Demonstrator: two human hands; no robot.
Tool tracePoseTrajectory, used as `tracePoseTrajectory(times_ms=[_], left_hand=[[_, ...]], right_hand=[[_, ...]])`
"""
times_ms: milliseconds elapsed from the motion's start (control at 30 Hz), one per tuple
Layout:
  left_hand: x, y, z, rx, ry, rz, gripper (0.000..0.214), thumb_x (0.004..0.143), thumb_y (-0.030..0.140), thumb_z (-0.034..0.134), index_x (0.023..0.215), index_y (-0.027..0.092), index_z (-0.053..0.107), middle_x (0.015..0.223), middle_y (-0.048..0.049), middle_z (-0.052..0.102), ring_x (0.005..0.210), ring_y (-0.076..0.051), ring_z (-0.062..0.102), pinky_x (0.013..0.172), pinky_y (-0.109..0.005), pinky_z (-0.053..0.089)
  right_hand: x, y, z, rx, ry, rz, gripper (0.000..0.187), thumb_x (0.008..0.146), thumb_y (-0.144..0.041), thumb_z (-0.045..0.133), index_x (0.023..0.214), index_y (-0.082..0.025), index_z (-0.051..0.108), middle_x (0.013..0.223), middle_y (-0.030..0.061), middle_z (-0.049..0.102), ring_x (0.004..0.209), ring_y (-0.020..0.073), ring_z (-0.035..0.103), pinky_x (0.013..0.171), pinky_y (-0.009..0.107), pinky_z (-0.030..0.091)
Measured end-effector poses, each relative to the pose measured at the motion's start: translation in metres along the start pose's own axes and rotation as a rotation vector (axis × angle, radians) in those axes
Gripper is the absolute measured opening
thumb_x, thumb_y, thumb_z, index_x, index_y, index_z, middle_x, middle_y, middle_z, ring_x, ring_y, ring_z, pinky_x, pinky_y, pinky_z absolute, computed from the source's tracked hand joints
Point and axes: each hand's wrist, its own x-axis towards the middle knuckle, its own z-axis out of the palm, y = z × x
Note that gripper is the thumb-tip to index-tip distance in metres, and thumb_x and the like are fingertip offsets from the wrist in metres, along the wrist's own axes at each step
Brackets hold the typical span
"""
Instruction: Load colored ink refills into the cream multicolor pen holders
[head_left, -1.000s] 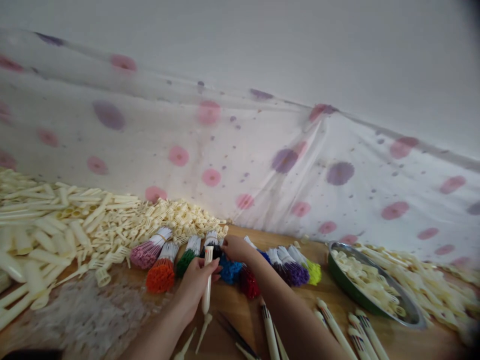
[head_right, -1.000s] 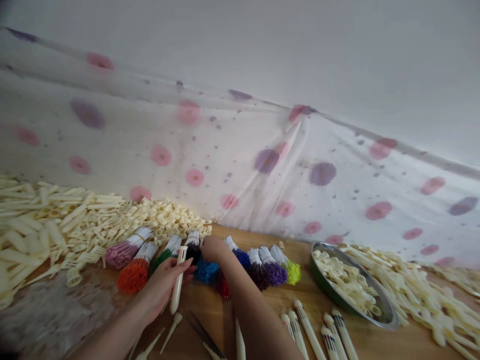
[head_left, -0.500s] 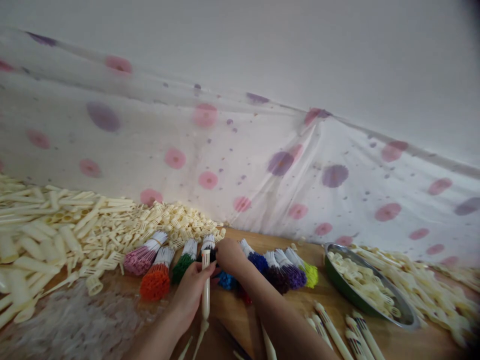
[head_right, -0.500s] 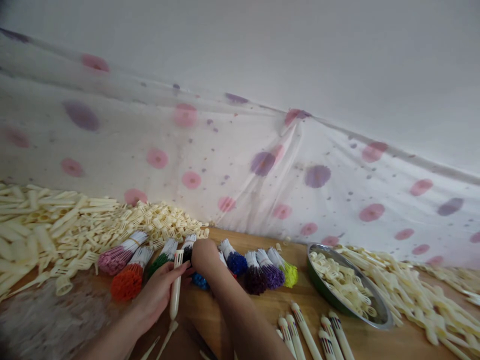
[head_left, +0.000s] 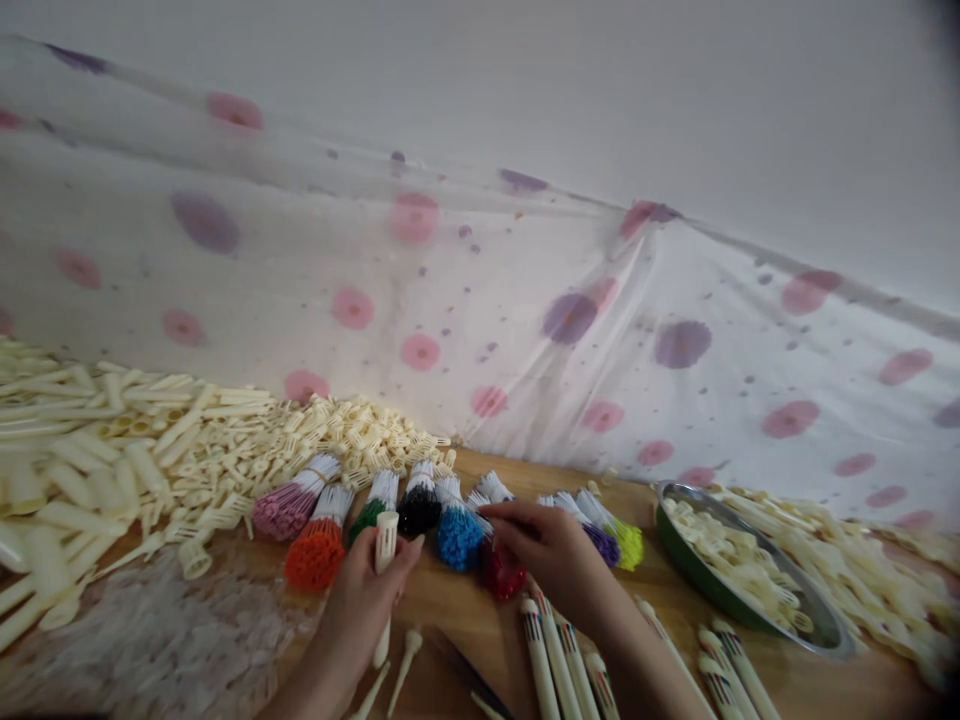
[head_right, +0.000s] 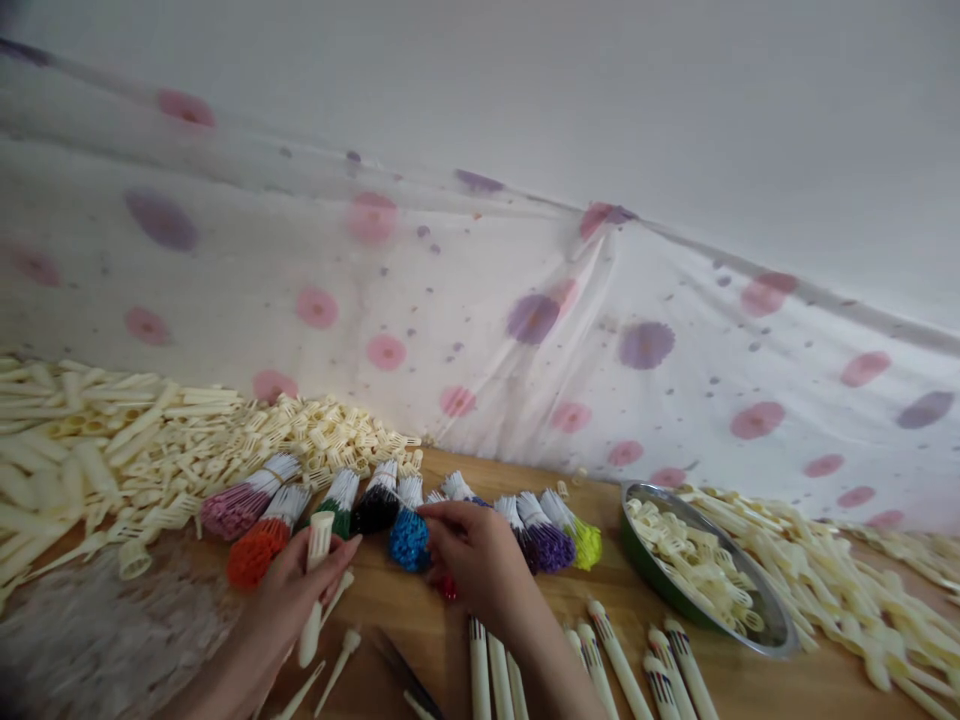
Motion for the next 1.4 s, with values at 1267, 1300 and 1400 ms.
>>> tracePoseTrajectory(times_ms=[1267, 1300, 1400], left_hand=[[-0.029, 0.024, -0.069, 1.046, -0.366, 0.820, 0.046, 0.069, -0.003, 0.041, 0.106, 0.019, 0.057, 0.102, -0.0075, 0.056, 0.097, -0.021, 0.057, 0.083, -0.036, 0.049], [-0.029, 0.025, -0.069, 1.070, -0.379, 0.830, 0.048, 0.067, -0.004, 0.040, 0.107, 0.018, 0.057, 0.102, -0.0081, 0.056, 0.097, -0.021, 0.057, 0.083, -0.037, 0.049], [-0.032, 0.026, -0.067, 1.098, -0.407, 0.845, 0.050, 0.066, -0.004, 0.040, 0.109, 0.017, 0.055, 0.102, -0.0089, 0.055, 0.097, -0.022, 0.056, 0.083, -0.039, 0.050]], right_hand=[[-0.034, 0.022, -0.005, 0.718, -0.545, 0.186, 0.035, 0.065, -0.041, 0.074, 0.064, -0.015, 0.050, 0.049, -0.0044, 0.056, 0.038, 0.0044, 0.050, 0.040, 0.015, 0.041], [-0.034, 0.021, -0.002, 0.710, -0.560, 0.193, 0.036, 0.064, -0.041, 0.074, 0.063, -0.014, 0.050, 0.049, -0.0044, 0.056, 0.038, 0.0045, 0.051, 0.040, 0.015, 0.041], [-0.032, 0.018, 0.006, 0.706, -0.585, 0.204, 0.036, 0.064, -0.042, 0.073, 0.062, -0.014, 0.050, 0.049, -0.0034, 0.057, 0.039, 0.0053, 0.052, 0.039, 0.014, 0.040]])
